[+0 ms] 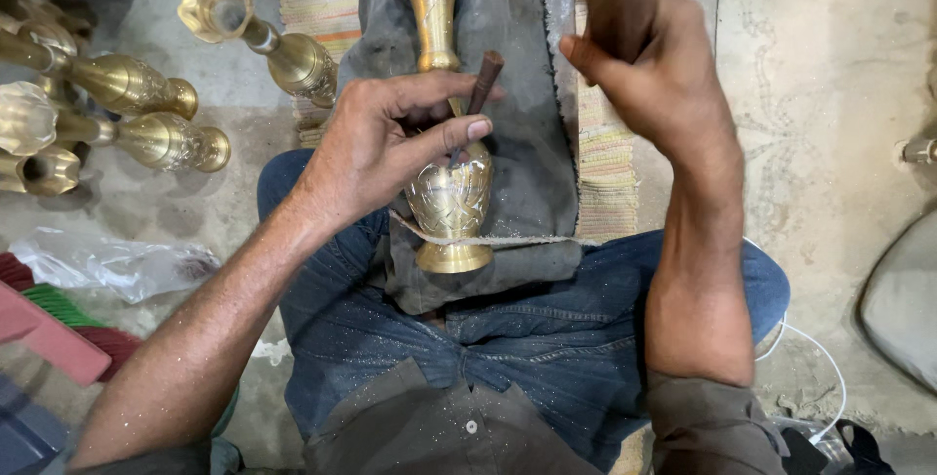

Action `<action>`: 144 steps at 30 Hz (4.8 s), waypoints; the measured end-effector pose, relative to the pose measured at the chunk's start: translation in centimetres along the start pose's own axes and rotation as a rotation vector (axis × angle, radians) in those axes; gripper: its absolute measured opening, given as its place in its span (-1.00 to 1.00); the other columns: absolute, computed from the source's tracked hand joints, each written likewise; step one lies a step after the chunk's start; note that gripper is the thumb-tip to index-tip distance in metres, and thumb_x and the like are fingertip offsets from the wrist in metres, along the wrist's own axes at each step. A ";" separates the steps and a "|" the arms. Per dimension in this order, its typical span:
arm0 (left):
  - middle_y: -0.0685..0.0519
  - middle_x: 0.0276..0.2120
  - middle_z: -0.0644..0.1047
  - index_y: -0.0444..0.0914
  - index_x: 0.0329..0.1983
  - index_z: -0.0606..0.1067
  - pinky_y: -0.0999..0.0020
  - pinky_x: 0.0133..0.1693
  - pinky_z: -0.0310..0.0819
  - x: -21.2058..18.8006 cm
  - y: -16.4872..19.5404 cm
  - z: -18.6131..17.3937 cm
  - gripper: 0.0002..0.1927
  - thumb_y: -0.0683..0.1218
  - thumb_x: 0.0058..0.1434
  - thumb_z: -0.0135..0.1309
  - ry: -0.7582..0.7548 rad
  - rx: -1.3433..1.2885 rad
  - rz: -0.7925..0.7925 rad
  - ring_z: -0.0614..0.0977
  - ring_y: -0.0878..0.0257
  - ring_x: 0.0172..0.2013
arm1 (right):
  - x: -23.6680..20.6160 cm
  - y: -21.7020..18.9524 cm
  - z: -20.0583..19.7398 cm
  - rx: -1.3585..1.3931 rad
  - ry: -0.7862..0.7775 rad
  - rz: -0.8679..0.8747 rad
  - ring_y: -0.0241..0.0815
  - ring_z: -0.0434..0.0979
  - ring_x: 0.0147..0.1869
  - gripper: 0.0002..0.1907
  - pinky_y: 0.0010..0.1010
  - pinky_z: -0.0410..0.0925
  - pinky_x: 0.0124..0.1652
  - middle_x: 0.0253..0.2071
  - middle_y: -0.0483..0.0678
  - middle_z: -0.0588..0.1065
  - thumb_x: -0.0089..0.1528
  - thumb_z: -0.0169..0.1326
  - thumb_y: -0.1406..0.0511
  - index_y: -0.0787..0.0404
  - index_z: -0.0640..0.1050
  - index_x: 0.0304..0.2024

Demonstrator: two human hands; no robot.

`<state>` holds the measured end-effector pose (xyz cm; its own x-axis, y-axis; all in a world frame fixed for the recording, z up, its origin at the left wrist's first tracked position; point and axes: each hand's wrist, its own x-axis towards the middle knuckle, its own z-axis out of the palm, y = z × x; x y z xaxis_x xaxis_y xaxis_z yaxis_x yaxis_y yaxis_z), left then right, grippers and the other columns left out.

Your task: The person sits cross-legged on the floor with a brass vase held against a cloth pad on their lap. They hold a chisel against the vase's engraved surface and repeatedly strike it with a wooden mallet, repositioning the chisel to work different areas of the pattern.

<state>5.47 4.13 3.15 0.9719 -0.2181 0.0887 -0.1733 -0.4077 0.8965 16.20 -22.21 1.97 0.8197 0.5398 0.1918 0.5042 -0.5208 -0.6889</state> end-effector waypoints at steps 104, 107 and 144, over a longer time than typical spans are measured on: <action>0.12 -0.38 0.61 -0.20 0.23 0.57 0.52 -0.35 0.59 0.6 -0.4 -0.4 -0.63 -0.03 0.40 0.18 -0.033 -0.101 -0.069 0.59 0.48 -0.43 | 0.4 0.1 1.2 -0.190 -0.012 -0.090 -0.17 0.61 -0.26 -0.70 -0.28 0.37 -0.29 -0.37 -0.03 0.56 0.23 0.37 0.38 0.27 0.50 -0.11; 0.15 -0.29 0.62 -0.19 0.20 0.56 0.54 -0.36 0.61 0.7 -0.5 -0.5 -0.64 -0.01 0.38 0.16 -0.047 -0.118 -0.079 0.59 0.49 -0.44 | 0.5 0.0 1.3 0.211 0.040 0.009 -0.04 0.48 -0.23 -0.70 -0.22 0.37 -0.26 -0.33 0.01 0.48 0.36 0.37 0.37 0.23 0.47 -0.04; 0.05 -0.15 0.65 -0.21 0.28 0.51 0.43 -0.23 0.77 0.8 -0.8 -0.7 -0.62 -0.04 0.43 0.08 -0.102 -0.164 -0.019 0.70 0.38 -0.27 | 0.5 0.8 1.3 -0.030 0.034 -0.021 -0.23 0.56 -0.28 -0.73 -0.27 0.41 -0.28 -0.39 0.00 0.50 0.36 0.32 0.35 0.29 0.44 -0.17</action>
<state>6.47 4.91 2.84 0.9522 -0.3034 0.0338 -0.1183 -0.2647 0.9570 16.67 -21.48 0.60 0.8172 0.5285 0.2299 0.5291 -0.5297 -0.6630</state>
